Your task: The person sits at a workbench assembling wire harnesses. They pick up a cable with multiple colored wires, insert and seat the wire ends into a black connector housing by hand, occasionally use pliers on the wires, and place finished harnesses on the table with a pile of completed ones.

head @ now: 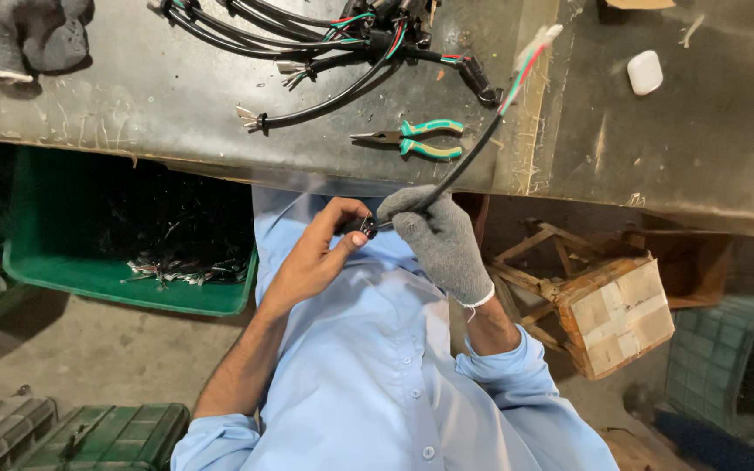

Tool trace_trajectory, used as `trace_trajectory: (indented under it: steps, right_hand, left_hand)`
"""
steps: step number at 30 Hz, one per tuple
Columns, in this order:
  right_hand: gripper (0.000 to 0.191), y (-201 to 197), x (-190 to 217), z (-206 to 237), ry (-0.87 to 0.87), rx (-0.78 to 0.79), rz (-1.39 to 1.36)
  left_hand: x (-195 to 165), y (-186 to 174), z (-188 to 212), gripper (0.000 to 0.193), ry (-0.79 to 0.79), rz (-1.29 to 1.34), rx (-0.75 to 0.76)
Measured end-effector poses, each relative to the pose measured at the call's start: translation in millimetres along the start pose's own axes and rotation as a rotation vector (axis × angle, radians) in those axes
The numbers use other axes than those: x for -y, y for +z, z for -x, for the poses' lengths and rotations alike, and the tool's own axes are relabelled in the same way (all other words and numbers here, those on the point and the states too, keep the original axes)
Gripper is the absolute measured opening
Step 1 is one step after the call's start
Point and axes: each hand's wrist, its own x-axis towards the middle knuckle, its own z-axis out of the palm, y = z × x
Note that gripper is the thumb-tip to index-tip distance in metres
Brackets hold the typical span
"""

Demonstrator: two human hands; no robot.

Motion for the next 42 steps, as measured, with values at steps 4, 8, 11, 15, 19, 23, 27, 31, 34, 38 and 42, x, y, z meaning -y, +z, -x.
trace_trajectory:
  steps: [4,8,11,15,19,23,27,31,34,38,42]
  right_hand:
    - [0.018,-1,0,4,-0.047,0.012,0.159]
    - [0.021,-2,-3,2,-0.211,-0.01,0.133]
    - [0.025,-6,-2,1,-0.042,-0.017,0.056]
    - [0.027,-10,2,0,-0.18,0.023,0.147]
    - [0.029,-5,6,-1,-0.294,0.077,0.193]
    - [0.034,2,7,0,-0.251,-0.034,0.196]
    - [0.03,1,5,-1,-0.325,0.0,0.25]
    - [0.033,-2,-1,-1,-0.398,0.044,0.329]
    - [0.032,2,-8,2,-0.368,-0.012,0.318]
    - [0.028,10,-20,6,-0.255,-0.087,0.137]
    - [0.024,7,-27,4,-0.245,-0.099,0.312]
  left_hand:
    - [10,1,-1,0.029,-0.061,0.148,0.021]
    - [22,6,1,0.031,-0.113,0.313,0.045]
    - [26,10,7,0.034,-0.091,0.292,0.056]
    - [30,11,8,0.039,-0.031,0.284,0.001]
    - [33,11,7,0.04,-0.035,0.284,-0.005]
    - [36,14,8,0.042,0.019,0.264,-0.033]
    - [42,16,9,0.043,0.022,0.227,-0.031]
    - [51,20,6,0.042,0.022,0.382,0.012]
    - [51,23,5,0.038,0.084,0.347,-0.063]
    - [38,22,5,0.033,0.155,0.186,-0.058]
    - [23,16,6,0.035,-0.067,0.075,0.013]
